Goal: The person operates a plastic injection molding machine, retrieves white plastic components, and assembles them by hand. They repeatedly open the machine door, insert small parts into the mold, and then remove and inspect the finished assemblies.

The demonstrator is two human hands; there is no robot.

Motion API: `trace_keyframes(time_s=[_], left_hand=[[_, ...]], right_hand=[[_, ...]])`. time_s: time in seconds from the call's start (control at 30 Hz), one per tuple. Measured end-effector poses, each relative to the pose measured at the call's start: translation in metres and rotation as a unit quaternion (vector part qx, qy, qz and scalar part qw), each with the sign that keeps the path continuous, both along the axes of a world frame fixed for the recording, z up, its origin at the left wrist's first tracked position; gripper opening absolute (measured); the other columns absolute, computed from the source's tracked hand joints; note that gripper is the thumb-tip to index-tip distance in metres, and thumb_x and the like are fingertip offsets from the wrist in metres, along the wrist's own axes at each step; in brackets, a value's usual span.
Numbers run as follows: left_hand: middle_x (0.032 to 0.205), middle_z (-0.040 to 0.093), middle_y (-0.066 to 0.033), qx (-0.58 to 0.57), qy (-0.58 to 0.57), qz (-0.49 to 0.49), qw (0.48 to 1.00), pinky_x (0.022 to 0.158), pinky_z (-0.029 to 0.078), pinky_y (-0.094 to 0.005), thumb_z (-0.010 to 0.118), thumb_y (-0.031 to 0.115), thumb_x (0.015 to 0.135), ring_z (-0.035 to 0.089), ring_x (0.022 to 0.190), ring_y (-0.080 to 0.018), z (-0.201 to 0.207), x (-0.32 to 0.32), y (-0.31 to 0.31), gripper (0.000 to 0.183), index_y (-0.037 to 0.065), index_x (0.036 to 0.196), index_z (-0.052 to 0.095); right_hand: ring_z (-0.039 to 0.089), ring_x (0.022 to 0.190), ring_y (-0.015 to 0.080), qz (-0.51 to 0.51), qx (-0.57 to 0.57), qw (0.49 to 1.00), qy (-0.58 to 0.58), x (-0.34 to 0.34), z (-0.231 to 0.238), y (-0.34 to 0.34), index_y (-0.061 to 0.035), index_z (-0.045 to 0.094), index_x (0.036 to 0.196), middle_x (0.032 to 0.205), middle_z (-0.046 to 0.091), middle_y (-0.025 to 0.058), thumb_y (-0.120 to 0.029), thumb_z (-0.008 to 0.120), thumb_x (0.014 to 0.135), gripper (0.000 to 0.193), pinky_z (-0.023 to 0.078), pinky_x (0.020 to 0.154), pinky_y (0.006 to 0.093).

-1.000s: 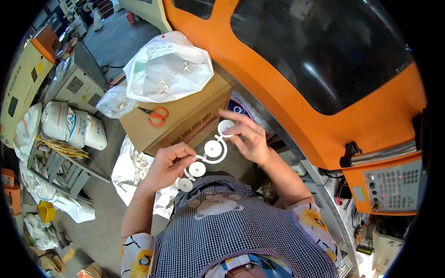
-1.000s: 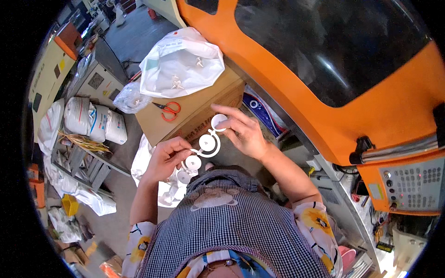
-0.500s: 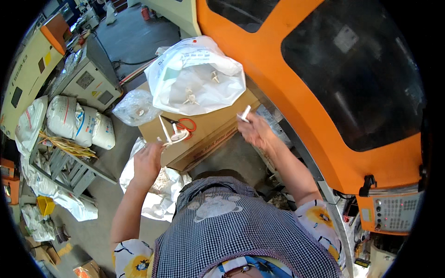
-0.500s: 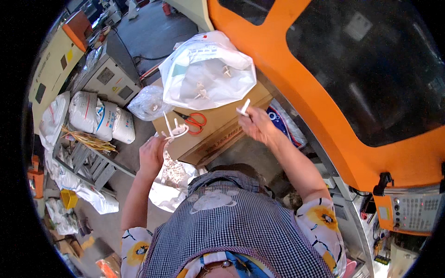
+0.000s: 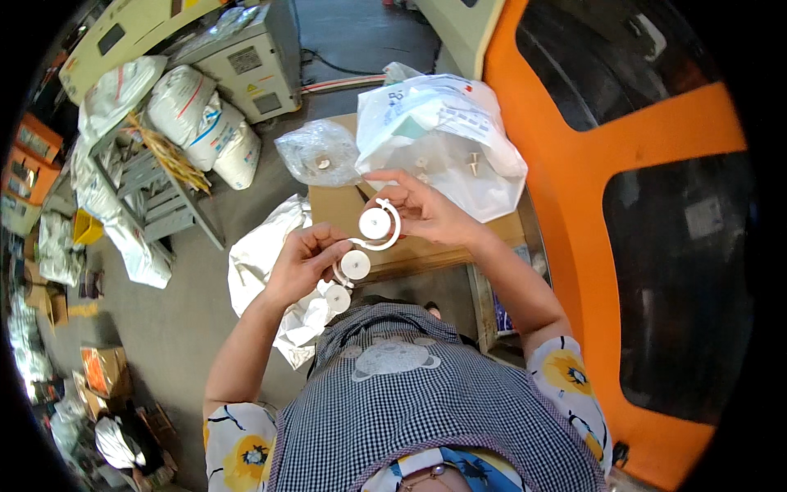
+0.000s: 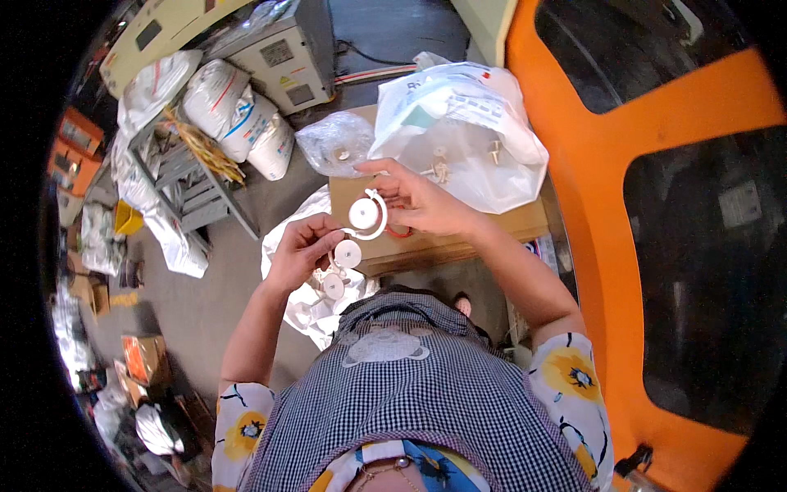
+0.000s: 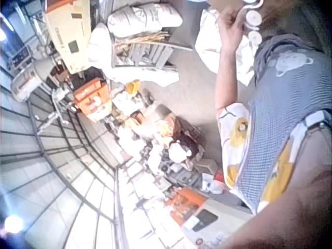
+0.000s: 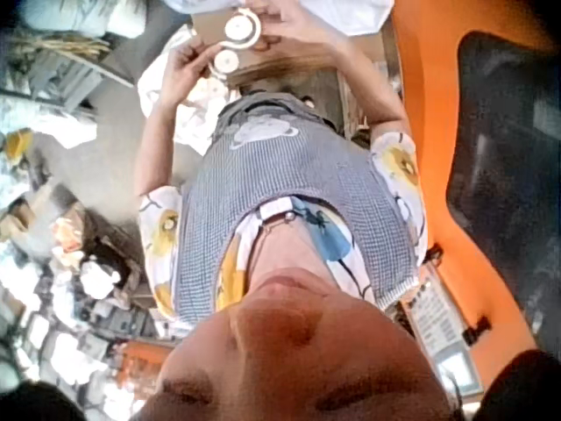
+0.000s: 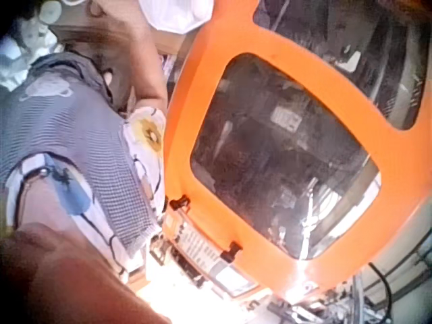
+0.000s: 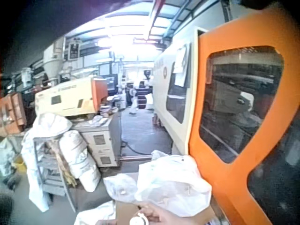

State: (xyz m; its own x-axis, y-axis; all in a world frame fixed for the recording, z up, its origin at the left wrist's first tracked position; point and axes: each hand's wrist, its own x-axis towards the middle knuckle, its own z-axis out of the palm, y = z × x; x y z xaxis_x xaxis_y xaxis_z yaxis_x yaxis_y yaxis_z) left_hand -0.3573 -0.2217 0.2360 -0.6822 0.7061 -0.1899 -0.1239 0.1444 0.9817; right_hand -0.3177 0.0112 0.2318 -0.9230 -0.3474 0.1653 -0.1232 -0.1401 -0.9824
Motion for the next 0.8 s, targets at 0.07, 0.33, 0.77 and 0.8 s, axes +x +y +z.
trace_keyframes(time_s=[0.07, 0.33, 0.77, 0.8], left_hand=[[0.068, 0.058, 0.0019, 0.011, -0.011, 0.011, 1.0, 0.044, 0.035, -0.017, 0.056, 0.012, 0.09, 0.044, 0.05, -0.0016, 0.003, 0.004, 0.001, 0.014, 0.0, 0.091, 0.062], [0.067, 0.057, 0.0025, -0.039, 0.007, 0.029, 0.999, 0.049, 0.04, -0.0198, 0.056, 0.013, 0.09, 0.049, 0.056, -0.0026, 0.003, 0.012, -0.006, 0.012, 0.002, 0.088, 0.061], [0.078, 0.056, -0.0044, -0.102, 0.86, -0.158, 0.474, 0.06, 0.044, -0.0256, 0.059, 0.011, 0.068, 0.053, 0.073, -0.0147, -0.001, 0.017, -0.042, 0.026, 0.001, 0.092, 0.057], [0.077, 0.056, -0.0049, -0.116, 0.85, -0.192, 0.476, 0.061, 0.043, -0.0251, 0.057, 0.012, 0.07, 0.053, 0.073, -0.0148, -0.002, 0.021, -0.045, 0.025, 0.0, 0.092, 0.057]], right_hand=[[0.054, 0.09, 0.0123, 0.058, -0.035, 0.998, 0.004, -0.005, -0.003, 0.0, -0.0047, 0.046, 0.121, 0.104, 0.055, 0.0046, -0.009, 0.062, 0.081, 0.043, 0.045, 0.073, 0.0257], [0.058, 0.071, 0.0087, 0.14, -0.02, 0.979, -0.145, -0.011, -0.018, 0.01, -0.0018, 0.059, 0.098, 0.08, 0.06, 0.0023, -0.016, 0.063, 0.082, 0.022, 0.047, 0.061, 0.0207], [0.041, 0.037, 0.0041, 0.228, -0.003, 0.923, -0.309, 0.029, -0.051, 0.021, -0.0029, 0.054, 0.074, 0.054, 0.046, -0.0027, -0.021, 0.051, 0.09, 0.025, 0.029, 0.034, 0.0188], [0.033, 0.032, 0.0034, 0.203, -0.046, 0.915, -0.346, 0.036, -0.06, 0.018, -0.0054, 0.051, 0.072, 0.05, 0.037, -0.0049, -0.023, 0.051, 0.09, 0.025, 0.021, 0.029, 0.0193]])
